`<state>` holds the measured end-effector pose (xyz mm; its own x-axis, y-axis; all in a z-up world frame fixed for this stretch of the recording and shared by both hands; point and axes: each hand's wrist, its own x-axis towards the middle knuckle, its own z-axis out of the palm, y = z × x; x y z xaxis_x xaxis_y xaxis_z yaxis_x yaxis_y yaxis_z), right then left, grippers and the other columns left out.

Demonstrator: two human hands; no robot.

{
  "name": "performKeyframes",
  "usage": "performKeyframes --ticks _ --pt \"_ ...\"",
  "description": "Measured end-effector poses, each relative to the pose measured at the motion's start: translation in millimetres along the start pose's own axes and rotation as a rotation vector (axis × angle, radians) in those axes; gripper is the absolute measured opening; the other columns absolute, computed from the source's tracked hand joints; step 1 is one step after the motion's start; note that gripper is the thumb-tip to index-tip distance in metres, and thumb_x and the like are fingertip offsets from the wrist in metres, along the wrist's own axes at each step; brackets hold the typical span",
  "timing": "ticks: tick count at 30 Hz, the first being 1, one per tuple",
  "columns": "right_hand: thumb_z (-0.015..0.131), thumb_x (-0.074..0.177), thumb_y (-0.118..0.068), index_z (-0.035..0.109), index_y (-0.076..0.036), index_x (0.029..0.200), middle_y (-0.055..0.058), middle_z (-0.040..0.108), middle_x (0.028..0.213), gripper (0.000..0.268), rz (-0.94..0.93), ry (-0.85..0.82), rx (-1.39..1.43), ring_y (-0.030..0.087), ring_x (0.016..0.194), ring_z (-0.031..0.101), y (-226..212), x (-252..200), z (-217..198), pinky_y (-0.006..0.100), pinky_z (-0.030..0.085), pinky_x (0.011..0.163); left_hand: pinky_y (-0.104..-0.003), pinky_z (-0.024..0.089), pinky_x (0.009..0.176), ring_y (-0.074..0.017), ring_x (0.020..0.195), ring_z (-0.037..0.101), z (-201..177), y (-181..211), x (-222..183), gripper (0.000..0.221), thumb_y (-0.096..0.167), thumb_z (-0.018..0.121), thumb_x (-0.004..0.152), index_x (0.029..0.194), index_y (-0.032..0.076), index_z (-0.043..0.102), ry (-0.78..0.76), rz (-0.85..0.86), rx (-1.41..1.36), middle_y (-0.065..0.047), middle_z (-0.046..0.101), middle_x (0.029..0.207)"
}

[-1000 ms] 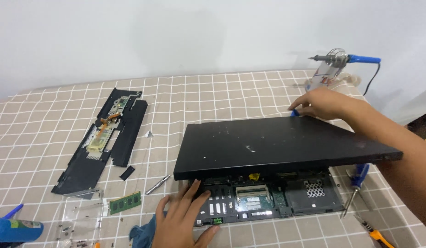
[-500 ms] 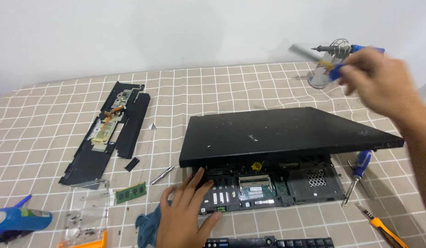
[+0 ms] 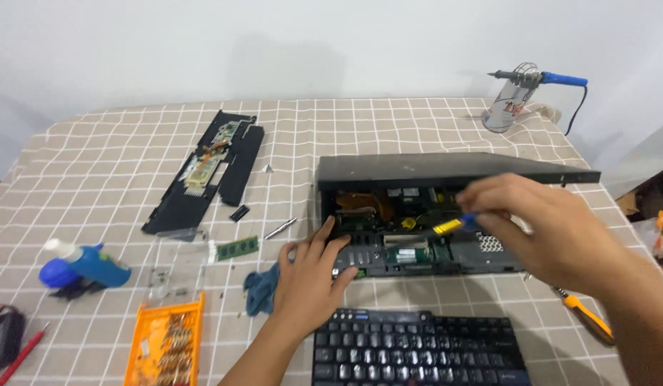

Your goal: Disassembling a laptop keyboard and cleaning it using a small tool on a repair bench.

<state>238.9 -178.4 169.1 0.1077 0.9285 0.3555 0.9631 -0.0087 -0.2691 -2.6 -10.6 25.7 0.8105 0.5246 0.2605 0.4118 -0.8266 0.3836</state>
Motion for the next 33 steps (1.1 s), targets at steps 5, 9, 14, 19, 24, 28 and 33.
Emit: performKeyframes --ticks 5,9,14,19,24,28,33 --pt "0.052 0.092 -0.010 0.057 -0.007 0.104 0.009 0.066 0.112 0.013 -0.124 0.154 -0.006 0.027 0.105 0.060 -11 17 29 0.040 0.047 0.085 -0.054 0.020 0.100 -0.0257 0.122 0.044 0 1 0 0.041 0.043 0.053 0.090 0.126 0.023 0.054 0.014 -0.033 -0.001 -0.005 0.034 0.149" --pt "0.060 0.092 0.000 0.060 -0.003 0.097 0.009 0.067 0.105 0.006 -0.363 0.482 -0.096 0.028 0.095 0.063 7 32 54 0.040 0.047 0.090 -0.061 0.017 0.100 -0.0344 0.122 0.042 -8 9 -1 0.041 0.036 0.052 0.092 0.127 0.016 0.053 -0.039 -0.042 -0.049 -0.014 0.035 0.146" --pt "0.064 0.093 -0.003 0.062 -0.011 0.094 0.000 0.070 0.094 0.009 -0.460 0.673 -0.222 0.024 0.089 0.065 26 51 68 0.036 0.040 0.087 -0.067 0.014 0.099 -0.0431 0.124 0.040 -13 11 -2 0.040 0.028 0.054 0.093 0.128 0.008 0.052 -0.040 -0.012 -0.115 -0.024 0.036 0.143" --pt "0.051 0.106 -0.002 0.053 -0.004 0.102 0.008 0.063 0.078 0.004 -0.241 0.639 -0.424 0.021 0.059 0.049 18 65 68 0.040 0.035 0.081 -0.060 0.016 0.103 -0.0313 0.129 0.036 5 3 0 0.037 0.034 0.054 0.090 0.123 0.018 0.055 0.000 -0.023 -0.020 -0.009 0.031 0.150" --pt "0.047 0.111 -0.010 0.049 -0.001 0.107 0.012 0.052 0.066 0.011 -0.088 0.600 -0.493 0.034 0.051 0.045 29 99 52 0.044 0.027 0.047 -0.061 0.015 0.104 -0.0317 0.133 0.030 3 5 1 0.038 0.035 0.052 0.091 0.125 0.017 0.053 -0.051 -0.046 -0.028 -0.010 0.027 0.152" --pt "0.047 0.112 -0.012 0.050 -0.004 0.112 0.010 0.057 0.067 0.009 -0.128 0.644 -0.610 0.032 0.048 0.051 50 131 45 0.041 0.031 0.043 -0.061 0.013 0.104 -0.0308 0.134 0.028 0 6 3 0.039 0.035 0.050 0.092 0.125 0.017 0.053 -0.095 -0.071 -0.024 -0.009 0.025 0.153" --pt "0.048 0.114 -0.018 0.054 -0.006 0.112 0.007 0.052 0.066 0.014 -0.155 0.717 -0.797 0.029 0.047 0.048 95 160 51 0.038 0.029 0.044 -0.063 0.014 0.104 -0.0312 0.134 0.029 1 5 2 0.039 0.035 0.052 0.091 0.125 0.016 0.053 -0.069 -0.068 -0.030 -0.010 0.026 0.153"
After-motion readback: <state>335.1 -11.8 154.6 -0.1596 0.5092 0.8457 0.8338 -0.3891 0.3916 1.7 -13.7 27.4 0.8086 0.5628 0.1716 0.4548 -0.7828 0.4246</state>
